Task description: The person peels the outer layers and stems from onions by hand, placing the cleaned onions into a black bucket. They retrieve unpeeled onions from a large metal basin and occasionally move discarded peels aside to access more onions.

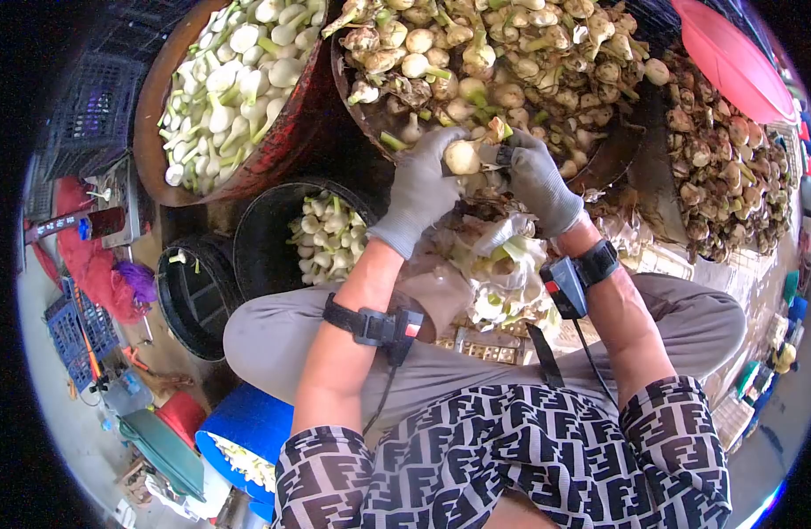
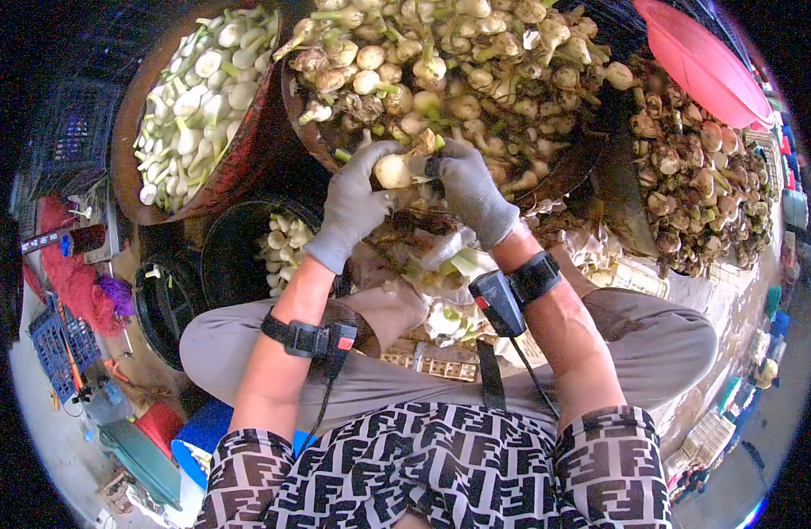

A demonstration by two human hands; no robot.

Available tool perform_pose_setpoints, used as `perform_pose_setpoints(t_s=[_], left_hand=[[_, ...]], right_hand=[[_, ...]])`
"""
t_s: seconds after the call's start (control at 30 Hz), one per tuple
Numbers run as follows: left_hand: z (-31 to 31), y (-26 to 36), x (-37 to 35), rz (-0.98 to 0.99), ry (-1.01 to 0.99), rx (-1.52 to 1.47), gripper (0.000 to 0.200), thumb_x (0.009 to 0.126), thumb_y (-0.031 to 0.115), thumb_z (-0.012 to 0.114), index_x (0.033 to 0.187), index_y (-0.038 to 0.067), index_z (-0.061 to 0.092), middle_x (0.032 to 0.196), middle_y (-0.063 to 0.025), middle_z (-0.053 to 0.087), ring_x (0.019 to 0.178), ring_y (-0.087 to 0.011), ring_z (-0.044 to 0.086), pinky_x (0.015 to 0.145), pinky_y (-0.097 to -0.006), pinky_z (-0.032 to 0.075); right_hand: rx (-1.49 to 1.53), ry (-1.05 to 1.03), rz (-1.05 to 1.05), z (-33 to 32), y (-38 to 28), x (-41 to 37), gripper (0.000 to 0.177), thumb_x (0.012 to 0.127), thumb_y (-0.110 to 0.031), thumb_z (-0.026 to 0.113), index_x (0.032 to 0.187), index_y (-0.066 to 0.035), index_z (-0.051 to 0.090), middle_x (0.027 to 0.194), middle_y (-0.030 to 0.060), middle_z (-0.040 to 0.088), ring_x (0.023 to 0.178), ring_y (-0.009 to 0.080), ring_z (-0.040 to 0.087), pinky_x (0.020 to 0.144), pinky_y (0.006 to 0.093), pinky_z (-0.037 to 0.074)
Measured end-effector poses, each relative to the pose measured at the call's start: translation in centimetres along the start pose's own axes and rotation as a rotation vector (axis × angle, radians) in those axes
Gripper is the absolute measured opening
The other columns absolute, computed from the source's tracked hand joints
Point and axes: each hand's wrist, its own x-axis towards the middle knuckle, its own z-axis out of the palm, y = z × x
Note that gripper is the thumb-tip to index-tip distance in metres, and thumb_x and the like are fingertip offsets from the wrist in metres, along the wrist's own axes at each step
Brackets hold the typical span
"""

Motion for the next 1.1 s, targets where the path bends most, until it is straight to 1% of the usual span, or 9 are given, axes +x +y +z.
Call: perform_pose_setpoints(t_s=[0.27,0.37,0.47,0.67,0.77,0.87,0.97,1.03,1.1], left_hand=[[-0.3,0.6,0.2,0.073,0.014,0.15,0.05,0.06,0.0,0.068,0.107,0.008,0.052,0.1,-0.0128,0.056,0.093,-0.0311,0.056,0.078,-0.0358,0.045],[-0.1,0.4,0.1,0.07,-0.024,0.199,0.049,0.061,-0.001,0.067,0.107,0.009,0.052,0.1,-0.0125,0.056,0.092,-0.0316,0.056,0.078,-0.0364,0.045],[-0.3,0.7,-0.1,0.05,-0.074,0.251,0.049,0.061,-0.001,0.066,0.106,0.009,0.053,0.101,-0.0124,0.055,0.092,-0.0317,0.056,0.077,-0.0365,0.045],[-0.2,0.2,0.1,0.084,-0.018,0.163,0.044,0.061,0.0,0.067,0.103,0.008,0.055,0.1,-0.0119,0.056,0.092,-0.0304,0.056,0.077,-0.0353,0.046],[-0.5,-0.1,0.2,0.108,-0.014,0.14,0.045,0.061,0.003,0.07,0.104,0.009,0.055,0.101,-0.0103,0.058,0.094,-0.0282,0.057,0.081,-0.0334,0.045],[-1.0,0.4,0.3,-0.012,-0.114,0.076,0.05,0.062,0.005,0.072,0.109,0.01,0.054,0.109,-0.0069,0.058,0.099,-0.0242,0.057,0.087,-0.0309,0.043],[-1.0,0.2,0.4,-0.168,-0.132,-0.184,0.04,0.067,0.006,0.07,0.104,0.006,0.056,0.101,-0.0059,0.06,0.093,-0.0208,0.059,0.083,-0.0297,0.044],[-0.9,-0.1,0.2,-0.256,-0.126,-0.439,0.026,0.075,0.01,0.065,0.099,0.004,0.057,0.086,-0.0069,0.063,0.082,-0.0191,0.062,0.071,-0.0294,0.049],[0.0,-2.2,0.1,-0.127,-0.081,-0.439,0.022,0.084,0.021,0.055,0.099,0.005,0.058,0.082,-0.0049,0.062,0.074,-0.015,0.06,0.063,-0.0254,0.049]], right_hand=[[-0.011,0.066,-0.005,-0.2,2.6,1.2,0.023,0.081,-0.021,0.064,0.088,0.0,0.059,0.062,-0.0017,0.052,0.05,0.006,0.047,0.043,0.0214,0.035],[-0.245,0.115,-0.02,0.2,2.0,0.8,0.024,0.081,-0.022,0.064,0.087,0.0,0.058,0.061,-0.0013,0.052,0.048,0.0066,0.046,0.041,0.0226,0.034],[-0.064,0.123,0.061,0.6,1.7,0.6,0.025,0.081,-0.025,0.064,0.084,0.0,0.058,0.06,-0.0008,0.051,0.046,0.0076,0.045,0.04,0.0241,0.033],[-0.123,0.084,0.076,0.5,1.0,0.4,0.021,0.081,-0.022,0.061,0.078,-0.002,0.058,0.057,0.0008,0.05,0.044,0.009,0.045,0.039,0.0241,0.033],[-0.295,-0.024,-0.164,-0.7,1.8,0.8,0.019,0.079,-0.018,0.062,0.079,0.0,0.058,0.059,0.0017,0.053,0.049,0.0121,0.05,0.044,0.0269,0.039],[-1.066,-0.127,-0.924,-2.8,3.0,1.8,0.018,0.075,-0.014,0.062,0.082,0.002,0.059,0.064,0.0035,0.057,0.059,0.0148,0.056,0.054,0.0296,0.046],[-0.983,-0.178,-0.832,-2.4,1.8,0.9,0.024,0.07,-0.011,0.065,0.089,0.003,0.061,0.073,0.0052,0.062,0.068,0.0139,0.058,0.064,0.029,0.048],[-0.643,-0.146,-0.557,-2.3,2.4,1.1,0.024,0.07,-0.007,0.064,0.093,0.001,0.062,0.078,0.0055,0.064,0.069,0.0124,0.058,0.065,0.0267,0.047],[-0.397,-0.084,-0.287,-1.7,2.3,0.9,0.027,0.072,-0.002,0.062,0.098,0.001,0.061,0.084,0.0041,0.064,0.075,0.0107,0.057,0.069,0.0247,0.047]])
